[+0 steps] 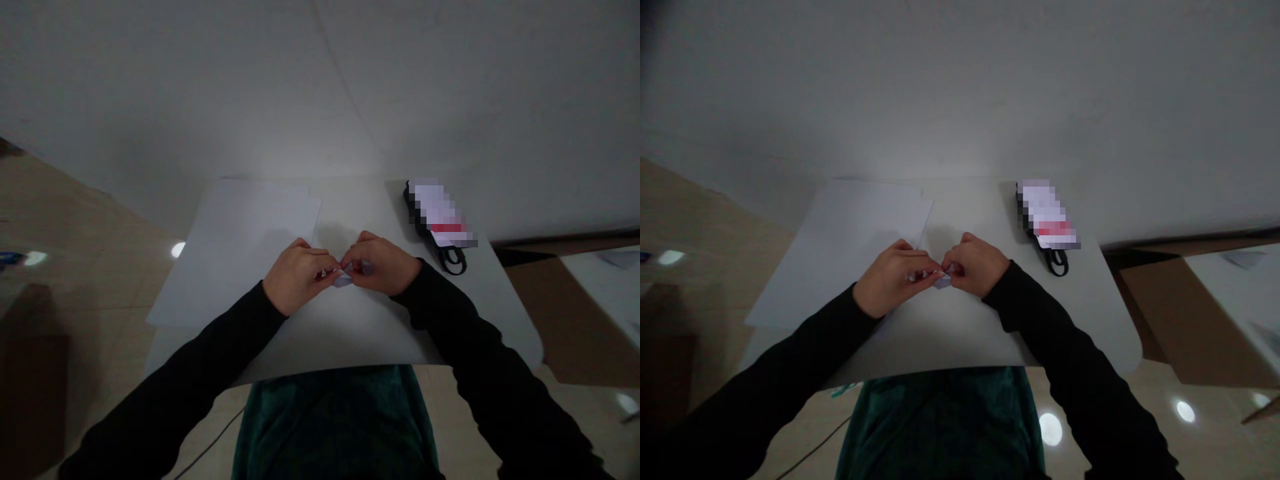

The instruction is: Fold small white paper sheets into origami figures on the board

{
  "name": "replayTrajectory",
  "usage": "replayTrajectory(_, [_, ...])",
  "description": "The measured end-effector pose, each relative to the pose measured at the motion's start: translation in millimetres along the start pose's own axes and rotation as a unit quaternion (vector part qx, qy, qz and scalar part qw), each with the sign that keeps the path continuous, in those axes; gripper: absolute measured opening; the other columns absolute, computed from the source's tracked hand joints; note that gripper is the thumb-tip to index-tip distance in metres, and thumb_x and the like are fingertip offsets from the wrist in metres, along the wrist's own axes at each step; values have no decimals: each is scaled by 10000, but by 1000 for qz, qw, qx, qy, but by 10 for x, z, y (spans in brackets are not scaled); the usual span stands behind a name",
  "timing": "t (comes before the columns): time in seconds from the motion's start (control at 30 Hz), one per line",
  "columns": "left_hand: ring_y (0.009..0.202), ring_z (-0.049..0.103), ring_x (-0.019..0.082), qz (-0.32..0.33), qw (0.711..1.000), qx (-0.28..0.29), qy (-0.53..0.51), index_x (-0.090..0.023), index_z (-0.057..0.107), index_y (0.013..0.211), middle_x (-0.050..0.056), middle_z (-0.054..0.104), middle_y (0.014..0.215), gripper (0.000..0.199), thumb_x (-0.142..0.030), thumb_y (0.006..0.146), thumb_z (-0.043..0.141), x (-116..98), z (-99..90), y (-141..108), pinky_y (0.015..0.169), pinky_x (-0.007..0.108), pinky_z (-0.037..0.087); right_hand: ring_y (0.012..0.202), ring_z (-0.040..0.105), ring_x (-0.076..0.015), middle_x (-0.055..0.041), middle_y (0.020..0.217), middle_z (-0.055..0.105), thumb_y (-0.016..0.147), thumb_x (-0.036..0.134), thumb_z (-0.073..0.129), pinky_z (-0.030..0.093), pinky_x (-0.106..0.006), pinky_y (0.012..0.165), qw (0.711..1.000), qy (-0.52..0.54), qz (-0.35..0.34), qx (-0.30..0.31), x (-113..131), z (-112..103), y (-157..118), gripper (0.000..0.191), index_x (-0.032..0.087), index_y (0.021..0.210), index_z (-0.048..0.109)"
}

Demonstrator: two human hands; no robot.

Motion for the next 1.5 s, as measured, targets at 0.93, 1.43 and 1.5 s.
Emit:
replayTrajectory(0.93, [627,648,120,-152,984,-92,-8,-230,686,788,-40,705,660,184,-390,847,616,546,-341,-142,794,304,427,878,464,-251,-67,686,630,788,191,680,391,-368,717,990,-90,60,-90,-18,73,166,127,205,662,664])
replayTrajectory(1.43, [628,647,102,-169,983,-68,-35,-225,697,754,-37,710,681,124,-338,790,662,652,-419,-160,679,217,451,855,454,-234,-57,743,660,756,197,717,405,-335,685,986,-31,85,-137,-119,65,155,51,205,792,682])
replayTrajectory(1.5, [637,643,103,-166,982,-80,-36,-223,696,747,-35,710,689,111,-321,788,664,645,-425,-160,682,219,452,856,454,-235,-59,764,672,763,199,710,408,-341,701,987,-40,79,-137,-105,67,152,76,206,837,696])
Point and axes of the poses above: each hand's wrist, its own y-axis towards the middle knuckle, its own z-axis out of the palm, x = y × z, the point moved 7 cm from there along y, towards the middle knuckle
